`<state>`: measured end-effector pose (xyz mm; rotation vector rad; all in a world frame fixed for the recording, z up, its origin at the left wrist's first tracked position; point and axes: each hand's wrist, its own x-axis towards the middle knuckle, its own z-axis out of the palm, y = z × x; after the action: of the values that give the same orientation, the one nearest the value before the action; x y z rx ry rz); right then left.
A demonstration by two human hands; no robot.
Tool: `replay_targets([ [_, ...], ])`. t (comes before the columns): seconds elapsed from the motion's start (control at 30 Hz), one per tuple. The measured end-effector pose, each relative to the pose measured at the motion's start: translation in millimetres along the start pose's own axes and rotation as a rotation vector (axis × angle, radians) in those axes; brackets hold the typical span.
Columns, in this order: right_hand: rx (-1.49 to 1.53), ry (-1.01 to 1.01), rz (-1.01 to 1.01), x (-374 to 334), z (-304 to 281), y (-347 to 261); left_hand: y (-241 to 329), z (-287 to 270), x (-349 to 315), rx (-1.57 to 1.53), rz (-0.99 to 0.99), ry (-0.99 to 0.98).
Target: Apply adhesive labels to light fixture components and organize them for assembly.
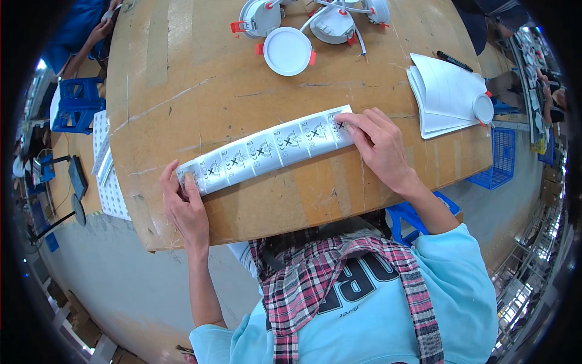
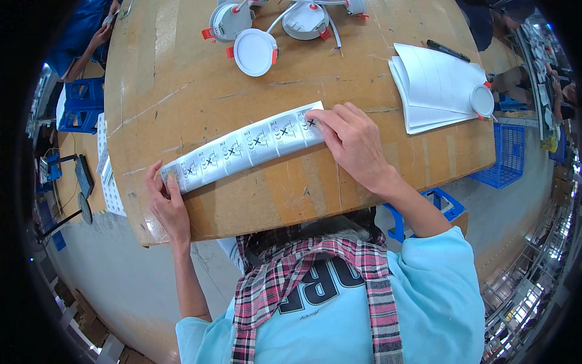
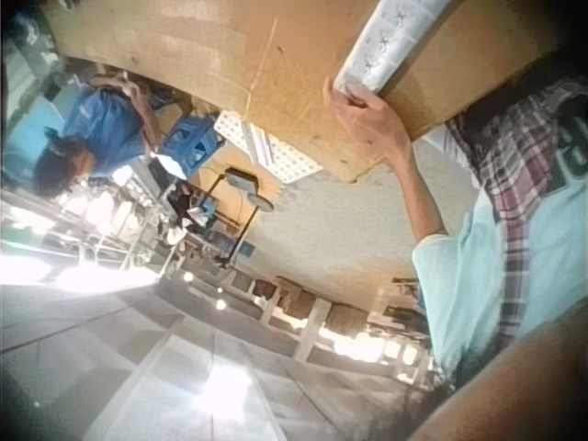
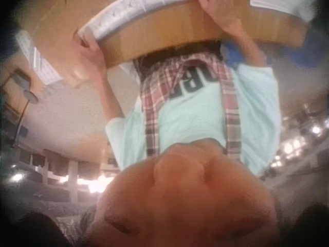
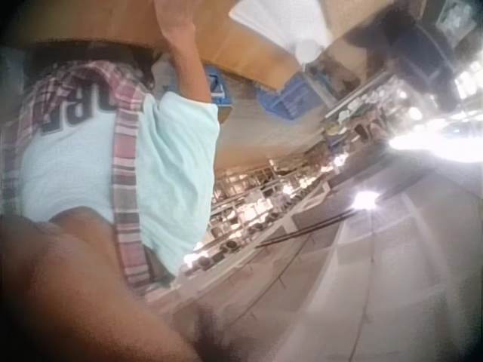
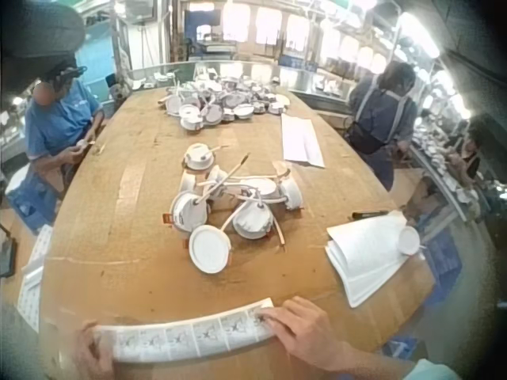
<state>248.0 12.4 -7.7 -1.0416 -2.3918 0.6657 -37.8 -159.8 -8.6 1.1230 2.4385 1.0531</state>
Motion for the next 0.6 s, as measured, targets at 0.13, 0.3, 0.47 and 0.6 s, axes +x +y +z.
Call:
replay_targets([
  [0.13,0.007,0.012,0.002,1.1,0.2,0.8,5.4,0.1,0.7,0.019,-0.029,-0.011],
  [0.3,0.031,-0.016,-0.017,5.8,4.7,-4.4,-6.5,-6.2,-0.3,0.109,-0.029,0.014],
  [0.47,0.045,-0.043,0.101,6.2,-0.5,-12.4,-4.3,-7.1,3.7,0.013,-0.096,0.037],
  [0.6,0.072,-0.062,0.128,4.6,-2.0,-13.2,5.8,-6.2,2.2,-0.067,-0.137,0.045],
])
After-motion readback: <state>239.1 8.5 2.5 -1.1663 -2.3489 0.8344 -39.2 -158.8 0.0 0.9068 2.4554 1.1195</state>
